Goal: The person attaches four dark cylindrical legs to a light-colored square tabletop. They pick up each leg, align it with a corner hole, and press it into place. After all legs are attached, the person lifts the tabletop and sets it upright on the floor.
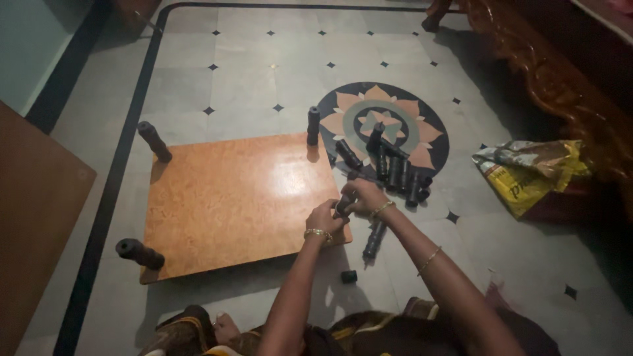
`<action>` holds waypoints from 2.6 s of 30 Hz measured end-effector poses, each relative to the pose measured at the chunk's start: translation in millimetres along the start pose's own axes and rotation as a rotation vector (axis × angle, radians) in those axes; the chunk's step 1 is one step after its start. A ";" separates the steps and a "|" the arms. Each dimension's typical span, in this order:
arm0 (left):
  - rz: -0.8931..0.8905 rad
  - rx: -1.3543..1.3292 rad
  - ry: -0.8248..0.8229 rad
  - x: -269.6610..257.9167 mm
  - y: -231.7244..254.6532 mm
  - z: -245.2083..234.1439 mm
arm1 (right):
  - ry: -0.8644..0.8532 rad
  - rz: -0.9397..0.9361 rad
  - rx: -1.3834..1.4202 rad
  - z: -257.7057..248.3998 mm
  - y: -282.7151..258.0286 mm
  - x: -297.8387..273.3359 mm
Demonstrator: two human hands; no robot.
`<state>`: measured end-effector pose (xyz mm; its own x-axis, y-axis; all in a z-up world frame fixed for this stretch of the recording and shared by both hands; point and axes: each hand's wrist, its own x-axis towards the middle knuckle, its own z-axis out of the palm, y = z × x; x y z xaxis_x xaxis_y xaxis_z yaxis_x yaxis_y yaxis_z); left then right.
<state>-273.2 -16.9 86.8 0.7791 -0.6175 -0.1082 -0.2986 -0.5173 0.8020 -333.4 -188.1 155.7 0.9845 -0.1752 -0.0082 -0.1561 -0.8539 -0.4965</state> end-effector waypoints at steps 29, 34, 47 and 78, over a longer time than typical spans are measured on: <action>0.248 -0.140 -0.049 34.7 -35.9 2.2 | -0.042 -0.225 -0.168 13.2 -18.3 -8.8; 0.182 -0.046 0.025 26.9 -41.5 17.4 | -0.050 0.093 -0.213 26.0 -21.4 -13.5; 0.063 0.117 0.059 18.5 -22.6 21.1 | -0.043 0.196 -0.188 15.3 -27.4 -18.0; -0.027 0.103 0.016 12.4 -10.8 9.8 | 0.205 -0.264 -0.118 13.8 -22.7 -24.4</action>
<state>-265.7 -24.8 71.0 0.7960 -0.5935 -0.1192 -0.3319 -0.5926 0.7340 -352.8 -157.6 155.2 0.9575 -0.0256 0.2873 0.0815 -0.9315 -0.3546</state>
